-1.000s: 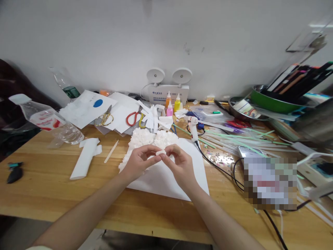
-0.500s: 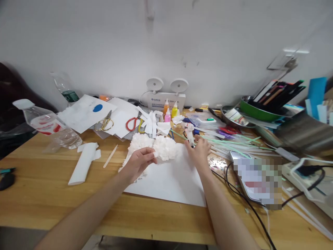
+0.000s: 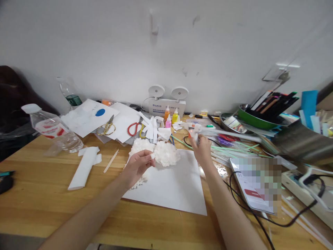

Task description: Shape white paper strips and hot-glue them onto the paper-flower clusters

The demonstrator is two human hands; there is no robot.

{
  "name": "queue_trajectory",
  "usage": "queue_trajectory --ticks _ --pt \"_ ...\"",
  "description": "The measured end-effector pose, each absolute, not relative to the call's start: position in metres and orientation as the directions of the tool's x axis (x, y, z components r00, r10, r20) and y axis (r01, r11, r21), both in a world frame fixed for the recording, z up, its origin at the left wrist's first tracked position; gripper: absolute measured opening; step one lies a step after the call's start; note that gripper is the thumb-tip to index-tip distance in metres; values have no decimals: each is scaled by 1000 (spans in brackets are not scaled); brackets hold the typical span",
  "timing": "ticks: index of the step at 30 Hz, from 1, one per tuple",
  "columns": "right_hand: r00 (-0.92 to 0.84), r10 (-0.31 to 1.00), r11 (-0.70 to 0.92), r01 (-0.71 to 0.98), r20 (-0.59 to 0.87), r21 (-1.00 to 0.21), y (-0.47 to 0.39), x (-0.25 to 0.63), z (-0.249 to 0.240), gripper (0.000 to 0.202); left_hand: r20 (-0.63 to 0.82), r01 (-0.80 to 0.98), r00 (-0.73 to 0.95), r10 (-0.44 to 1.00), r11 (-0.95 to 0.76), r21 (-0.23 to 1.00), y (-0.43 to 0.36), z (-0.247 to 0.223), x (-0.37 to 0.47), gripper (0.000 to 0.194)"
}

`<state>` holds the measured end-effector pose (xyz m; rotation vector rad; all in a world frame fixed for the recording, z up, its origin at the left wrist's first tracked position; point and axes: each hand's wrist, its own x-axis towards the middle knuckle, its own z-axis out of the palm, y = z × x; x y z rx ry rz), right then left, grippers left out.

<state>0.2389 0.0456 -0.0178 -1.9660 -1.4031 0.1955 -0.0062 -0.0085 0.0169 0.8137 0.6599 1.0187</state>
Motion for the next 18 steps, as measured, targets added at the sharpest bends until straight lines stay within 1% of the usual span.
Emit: queue_trajectory --ticks 2,3,4,5,6,7,8,9,10,12,15,18 --pt "348 905 -86 713 245 -696 35 238 -10 29 -85 -479 372 924 270 835 -7 15 -8 14" --pt "306 925 -31 650 225 -760 29 236 -7 28 -75 -483 366 928 258 837 -6 14 -8 13" --pt "266 945 41 488 193 -872 23 233 -5 26 -69 -488 357 931 249 837 -5 14 -9 11" --pt "232 958 88 312 166 -946 18 230 -4 25 -66 -493 346 936 241 836 -5 13 -9 11" --pt "198 970 113 146 141 -983 13 226 -4 24 -67 -499 334 940 236 834 -4 12 -10 10" --pt "166 980 110 9 110 -994 9 222 -4 23 -69 -505 322 944 233 831 -3 12 -10 10" --pt "133 988 95 -90 83 -991 5 218 -5 22 -70 -510 311 948 229 829 -3 12 -11 10" --pt "112 992 82 -148 65 -986 2 214 -6 20 -70 -513 301 951 223 829 -2 11 -11 9" --pt "94 994 68 -172 52 -983 -1 211 -6 16 -66 -514 294 953 216 830 -2 11 -11 10" --pt "60 997 62 -148 54 -987 -6 207 -8 10 -55 -511 286 957 201 835 -1 11 -12 9" --pt "-24 995 95 -89 97 -992 -13 205 -11 11 -48 -515 277 960 190 836 1 10 -13 9" --pt "-95 992 84 -53 89 -995 -20 204 -15 12 -58 -516 267 962 194 835 2 10 -12 9"
